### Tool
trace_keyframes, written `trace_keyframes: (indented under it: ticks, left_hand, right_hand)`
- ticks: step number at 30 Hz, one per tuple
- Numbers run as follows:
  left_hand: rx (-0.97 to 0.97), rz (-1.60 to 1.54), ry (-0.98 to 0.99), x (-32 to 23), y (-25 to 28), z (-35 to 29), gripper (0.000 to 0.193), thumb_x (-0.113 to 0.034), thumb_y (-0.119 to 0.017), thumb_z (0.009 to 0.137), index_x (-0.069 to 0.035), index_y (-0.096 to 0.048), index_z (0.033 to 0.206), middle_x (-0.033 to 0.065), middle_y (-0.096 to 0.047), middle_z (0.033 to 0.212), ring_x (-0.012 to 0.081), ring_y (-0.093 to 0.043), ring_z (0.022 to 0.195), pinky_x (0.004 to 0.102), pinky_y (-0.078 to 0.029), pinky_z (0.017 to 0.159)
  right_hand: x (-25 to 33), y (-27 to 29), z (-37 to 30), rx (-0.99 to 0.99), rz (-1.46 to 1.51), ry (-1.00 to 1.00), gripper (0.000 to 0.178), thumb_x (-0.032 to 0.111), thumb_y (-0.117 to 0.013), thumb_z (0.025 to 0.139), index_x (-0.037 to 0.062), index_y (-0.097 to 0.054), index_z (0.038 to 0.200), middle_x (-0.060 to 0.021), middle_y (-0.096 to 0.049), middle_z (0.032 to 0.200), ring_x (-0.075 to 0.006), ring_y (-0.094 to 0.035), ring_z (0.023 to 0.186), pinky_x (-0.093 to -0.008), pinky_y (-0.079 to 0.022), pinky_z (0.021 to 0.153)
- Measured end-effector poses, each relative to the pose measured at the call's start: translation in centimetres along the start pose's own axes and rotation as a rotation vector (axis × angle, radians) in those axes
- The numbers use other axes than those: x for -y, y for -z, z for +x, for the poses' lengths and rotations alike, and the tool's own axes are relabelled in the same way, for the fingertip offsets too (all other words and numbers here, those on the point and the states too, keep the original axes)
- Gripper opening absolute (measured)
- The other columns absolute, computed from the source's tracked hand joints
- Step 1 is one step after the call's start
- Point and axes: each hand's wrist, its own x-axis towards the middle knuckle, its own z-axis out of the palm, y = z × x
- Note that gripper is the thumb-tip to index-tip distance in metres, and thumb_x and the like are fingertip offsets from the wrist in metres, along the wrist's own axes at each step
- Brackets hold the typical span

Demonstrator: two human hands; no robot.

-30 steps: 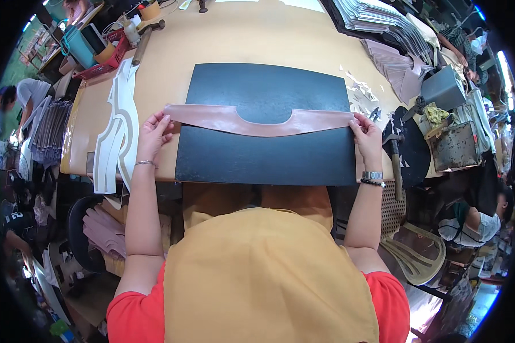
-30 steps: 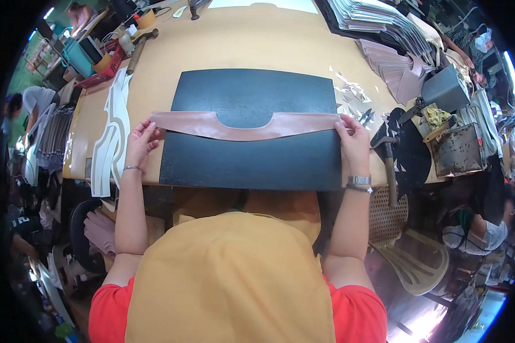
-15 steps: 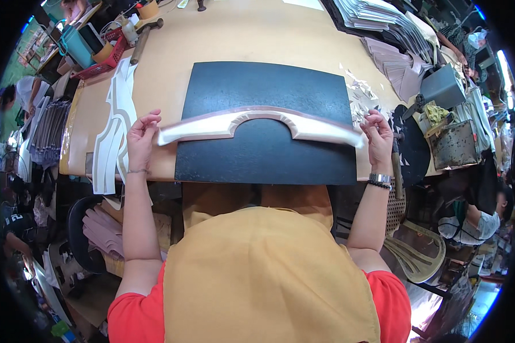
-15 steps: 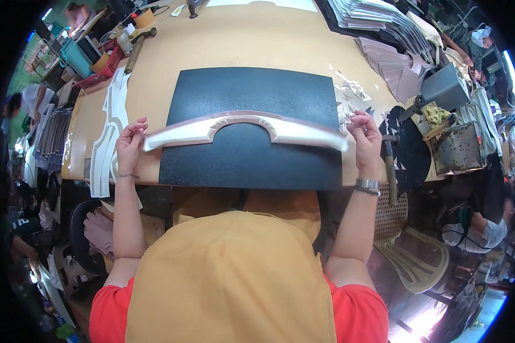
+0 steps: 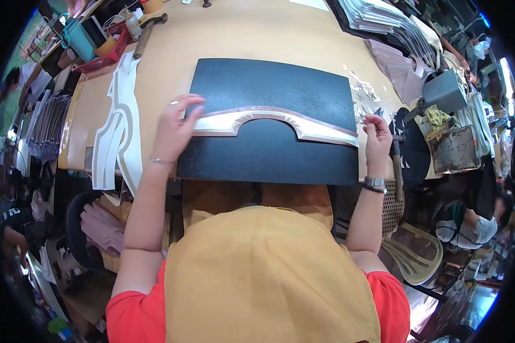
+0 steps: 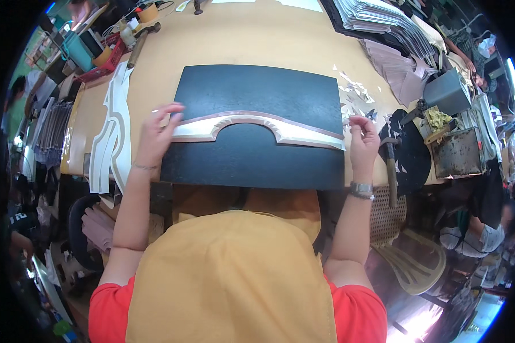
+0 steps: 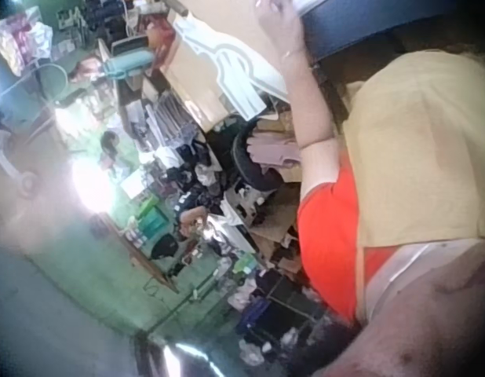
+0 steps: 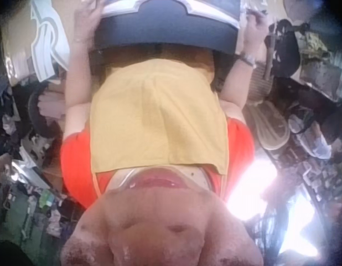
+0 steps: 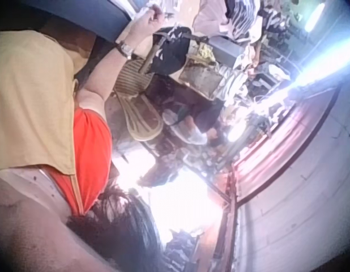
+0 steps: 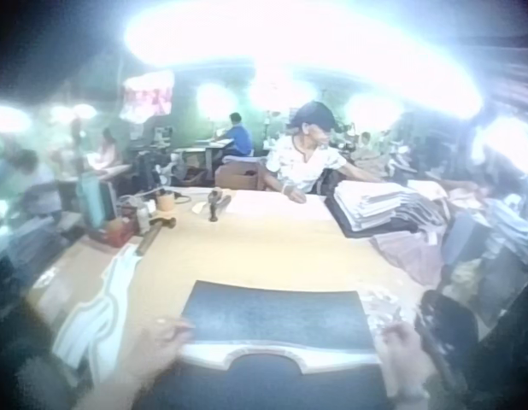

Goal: The person trims the edges of a white leather component using a small blade and then hammers the folded edges on a work surface.

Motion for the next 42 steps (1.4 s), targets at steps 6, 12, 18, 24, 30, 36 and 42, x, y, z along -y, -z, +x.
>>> trace_keyframes:
  ticks: [6, 12, 18, 24, 30, 36, 42]
  left_hand:
    - [0.234, 0.249, -0.121, -3.1, -7.0, 3.3, 0.025, -0.023, -0.073, 0.095, -0.003, -0.076, 0.109, 0.0181, -0.071, 0.113, 0.0352, -0.067, 0.103, 0.0403, -0.053, 0.093]
    - [0.469, -0.018, 0.117, -4.3, -7.8, 5.1, 0.021, -0.024, -0.068, 0.099, -0.004, -0.074, 0.1, 0.0122, -0.072, 0.098, 0.0228, -0.069, 0.084, 0.0342, -0.055, 0.079]
    - [0.514, -0.39, 0.398, -3.8, -2.9, 4.7, 0.028, -0.026, -0.059, 0.107, -0.007, -0.063, 0.126, 0.005, -0.073, 0.097, 0.0152, -0.07, 0.082, 0.0298, -0.056, 0.075]
    - [0.14, -0.516, 0.457, -1.4, 14.1, 2.2, 0.046, -0.028, -0.062, 0.107, -0.005, -0.054, 0.145, 0.0068, -0.073, 0.106, 0.0133, -0.07, 0.085, 0.0284, -0.058, 0.078]
    - [-0.57, -0.105, 0.537, 0.2, 33.6, -10.4, 0.045, -0.013, -0.066, 0.099, 0.001, -0.057, 0.141, 0.0096, -0.073, 0.111, 0.0152, -0.071, 0.087, 0.0274, -0.059, 0.078]
    - [-0.565, 1.073, 0.819, 3.8, 36.0, -25.0, 0.039, -0.02, -0.055, 0.102, -0.01, -0.061, 0.14, 0.0237, -0.075, 0.097, 0.0353, -0.075, 0.085, 0.0477, -0.06, 0.079]
    - [-0.006, 0.969, 1.39, 12.7, 18.7, -40.6, 0.055, -0.039, -0.05, 0.102, -0.016, -0.046, 0.151, 0.0239, -0.038, 0.144, 0.0459, -0.044, 0.132, 0.0654, -0.042, 0.103]
  right_hand:
    - [6.2, -6.8, -3.4, 0.259, -0.264, 0.326, 0.017, -0.01, -0.06, 0.094, 0.0007, -0.07, 0.101, -0.0087, -0.07, 0.102, -0.019, -0.068, 0.099, -0.0307, -0.053, 0.088]
    - [8.4, -10.6, -6.7, 0.459, -0.255, 0.409, 0.02, -0.012, -0.064, 0.087, 0.0031, -0.071, 0.097, -0.0116, -0.07, 0.103, -0.0277, -0.069, 0.095, -0.036, -0.056, 0.081]
    - [8.5, -13.5, -8.9, 0.719, -0.286, 0.497, 0.023, -0.012, -0.064, 0.084, 0.006, -0.071, 0.098, -0.0104, -0.07, 0.104, -0.0293, -0.07, 0.095, -0.0366, -0.056, 0.08]
    - [7.5, -13.9, -9.4, 0.695, -0.285, 0.39, 0.021, -0.015, -0.06, 0.088, 0.0011, -0.07, 0.097, -0.0135, -0.07, 0.103, -0.0272, -0.069, 0.094, -0.0338, -0.055, 0.083]
    - [7.5, -13.7, -9.5, 0.764, -0.301, 0.399, 0.019, -0.014, -0.057, 0.091, 0.0005, -0.068, 0.097, -0.0142, -0.069, 0.102, -0.0282, -0.067, 0.098, -0.0358, -0.053, 0.087]
    - [7.1, -14.1, -9.3, 0.76, -0.396, 0.483, 0.018, -0.014, -0.058, 0.09, 0.0009, -0.067, 0.096, -0.0146, -0.069, 0.101, -0.0305, -0.066, 0.097, -0.039, -0.052, 0.088]
    - [7.1, -14.4, -9.1, 0.777, -0.397, 0.479, 0.018, -0.013, -0.058, 0.09, 0.0012, -0.067, 0.096, -0.0145, -0.07, 0.1, -0.0307, -0.066, 0.098, -0.0393, -0.052, 0.088]
